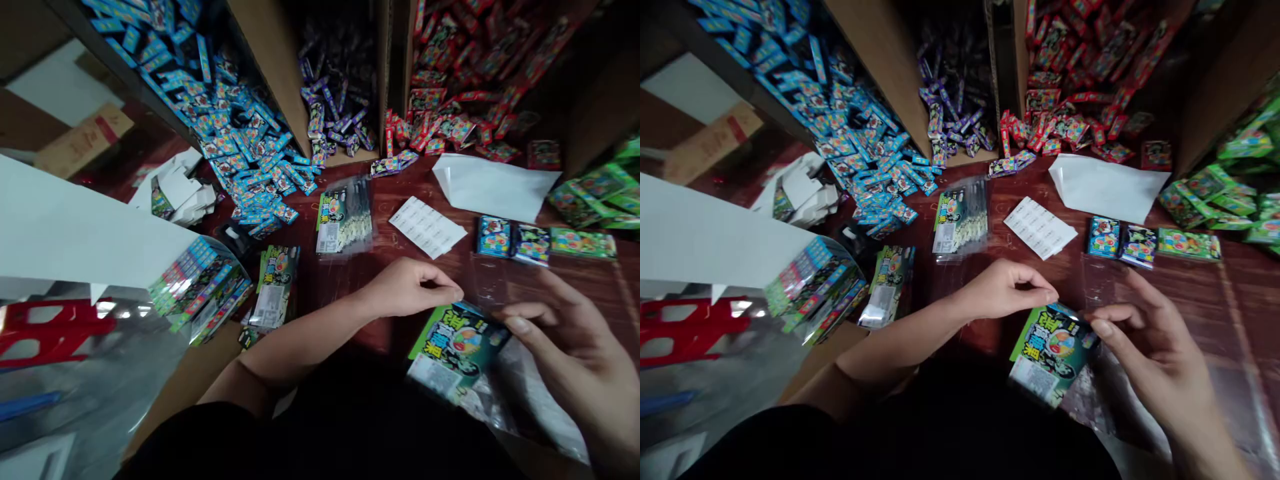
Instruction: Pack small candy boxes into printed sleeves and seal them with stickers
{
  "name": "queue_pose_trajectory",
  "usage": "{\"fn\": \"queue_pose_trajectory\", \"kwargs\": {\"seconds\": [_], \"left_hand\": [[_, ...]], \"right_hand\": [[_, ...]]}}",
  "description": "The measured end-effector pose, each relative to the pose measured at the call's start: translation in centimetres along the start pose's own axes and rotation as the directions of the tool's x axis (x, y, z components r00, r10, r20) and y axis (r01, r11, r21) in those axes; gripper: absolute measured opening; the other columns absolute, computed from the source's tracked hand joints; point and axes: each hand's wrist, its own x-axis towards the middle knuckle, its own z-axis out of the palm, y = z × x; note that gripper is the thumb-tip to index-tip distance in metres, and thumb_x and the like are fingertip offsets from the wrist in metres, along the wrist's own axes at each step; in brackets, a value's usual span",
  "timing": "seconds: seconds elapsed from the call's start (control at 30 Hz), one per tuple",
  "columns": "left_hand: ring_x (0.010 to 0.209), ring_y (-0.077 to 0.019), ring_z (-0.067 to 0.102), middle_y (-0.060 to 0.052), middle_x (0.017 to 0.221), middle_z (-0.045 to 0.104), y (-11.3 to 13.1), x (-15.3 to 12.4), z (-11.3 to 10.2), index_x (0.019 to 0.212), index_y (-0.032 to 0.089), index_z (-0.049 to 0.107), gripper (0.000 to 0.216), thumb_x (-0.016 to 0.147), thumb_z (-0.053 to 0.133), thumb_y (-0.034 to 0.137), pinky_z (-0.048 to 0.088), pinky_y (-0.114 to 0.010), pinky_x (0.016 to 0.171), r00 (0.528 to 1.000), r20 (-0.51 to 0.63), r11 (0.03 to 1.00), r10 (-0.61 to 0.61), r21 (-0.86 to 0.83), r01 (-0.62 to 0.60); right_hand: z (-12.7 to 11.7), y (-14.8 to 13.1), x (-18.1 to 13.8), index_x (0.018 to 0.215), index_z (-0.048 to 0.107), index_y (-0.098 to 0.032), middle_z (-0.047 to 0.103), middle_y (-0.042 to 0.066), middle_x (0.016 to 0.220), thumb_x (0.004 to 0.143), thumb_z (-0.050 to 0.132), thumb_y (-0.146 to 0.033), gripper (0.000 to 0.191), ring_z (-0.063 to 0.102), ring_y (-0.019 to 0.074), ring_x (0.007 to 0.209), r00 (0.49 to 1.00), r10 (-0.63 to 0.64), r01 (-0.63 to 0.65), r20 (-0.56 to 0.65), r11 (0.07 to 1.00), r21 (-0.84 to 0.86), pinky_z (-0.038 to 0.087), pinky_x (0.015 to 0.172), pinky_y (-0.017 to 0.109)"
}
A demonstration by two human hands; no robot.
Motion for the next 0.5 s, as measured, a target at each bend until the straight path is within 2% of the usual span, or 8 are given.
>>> {"fn": "queue_pose_trajectory", "kwargs": {"seconds": [0.13, 0.23, 0.3, 0.33, 0.4, 0.43, 0.5], "left_hand": [[0.097, -0.0180, 0.071, -0.007, 0.106, 0.077, -0.3, -0.8, 0.1, 0.104, 0.017, 0.075, 0.028, 0.086, 0.074, 0.039, 0.053, -0.031, 0.091, 0.989, 0.099, 0.994, 0.110, -0.015, -0.109], [0.100, -0.0174, 0.070, -0.007, 0.110, 0.075, -0.5, -1.4, 0.3, 0.112, 0.018, 0.071, 0.026, 0.089, 0.071, 0.029, 0.053, -0.031, 0.092, 0.985, 0.016, 0.985, 0.172, -0.035, -0.171], [0.098, -0.0170, 0.069, -0.006, 0.107, 0.074, -0.5, -1.4, 0.3, 0.109, 0.019, 0.071, 0.020, 0.091, 0.068, 0.026, 0.053, -0.031, 0.090, 0.984, -0.022, 0.984, 0.177, 0.018, -0.177], [0.096, -0.0167, 0.069, -0.006, 0.104, 0.073, -0.5, -1.2, 0.3, 0.105, 0.019, 0.072, 0.016, 0.091, 0.068, 0.025, 0.053, -0.031, 0.088, 0.983, -0.020, 0.982, 0.182, 0.056, -0.181], [0.091, -0.0160, 0.068, -0.004, 0.098, 0.073, -0.3, -0.7, 0.3, 0.096, 0.019, 0.073, 0.010, 0.091, 0.068, 0.025, 0.052, -0.030, 0.084, 0.980, 0.001, 0.972, 0.198, 0.128, -0.197], [0.089, -0.0156, 0.068, -0.004, 0.096, 0.072, -0.1, -0.4, 0.4, 0.094, 0.019, 0.073, 0.008, 0.090, 0.068, 0.024, 0.052, -0.030, 0.083, 0.979, 0.008, 0.967, 0.206, 0.151, -0.205], [0.088, -0.0151, 0.067, -0.003, 0.094, 0.072, 0.2, -0.1, 0.6, 0.093, 0.019, 0.074, 0.008, 0.090, 0.068, 0.022, 0.052, -0.029, 0.082, 0.977, 0.007, 0.962, 0.212, 0.177, -0.209]], "right_hand": [[0.1, -0.3, 0.2, 0.134, 0.061, -0.041, 0.069, 0.006, 0.093, 0.081, 0.078, -0.039, 0.055, 0.066, 0.0205, 0.081, 1.000, -0.011, 0.009, -0.024, 0.997, -0.076, 0.056, 0.078, 0.036], [-0.7, -2.5, 1.5, 0.115, 0.069, -0.036, 0.070, 0.005, 0.103, 0.086, 0.074, -0.039, 0.030, 0.066, 0.0192, 0.094, 0.999, -0.054, 0.052, -0.007, 0.991, -0.125, 0.053, 0.088, 0.034], [-1.4, -4.7, 2.8, 0.103, 0.069, -0.030, 0.069, 0.003, 0.102, 0.090, 0.071, -0.039, 0.016, 0.065, 0.0175, 0.094, 0.990, -0.083, 0.103, 0.118, 0.979, -0.176, 0.050, 0.091, 0.033], [-1.7, -5.8, 3.4, 0.099, 0.069, -0.027, 0.068, 0.002, 0.100, 0.091, 0.068, -0.039, 0.015, 0.064, 0.0168, 0.093, 0.968, -0.080, 0.132, 0.236, 0.968, -0.211, 0.050, 0.091, 0.032], [-1.9, -7.6, 4.5, 0.096, 0.068, -0.023, 0.068, 0.002, 0.097, 0.093, 0.065, -0.041, 0.018, 0.062, 0.0163, 0.091, 0.886, -0.022, 0.161, 0.463, 0.952, -0.262, 0.049, 0.088, 0.031], [-1.8, -8.2, 4.8, 0.097, 0.068, -0.021, 0.068, 0.002, 0.096, 0.094, 0.064, -0.041, 0.021, 0.062, 0.0162, 0.089, 0.837, 0.017, 0.168, 0.548, 0.944, -0.285, 0.049, 0.086, 0.031], [-1.4, -8.8, 5.0, 0.099, 0.067, -0.020, 0.068, 0.002, 0.094, 0.095, 0.062, -0.043, 0.024, 0.061, 0.0155, 0.084, 0.768, 0.089, 0.174, 0.634, 0.924, -0.341, 0.049, 0.080, 0.030]]}}
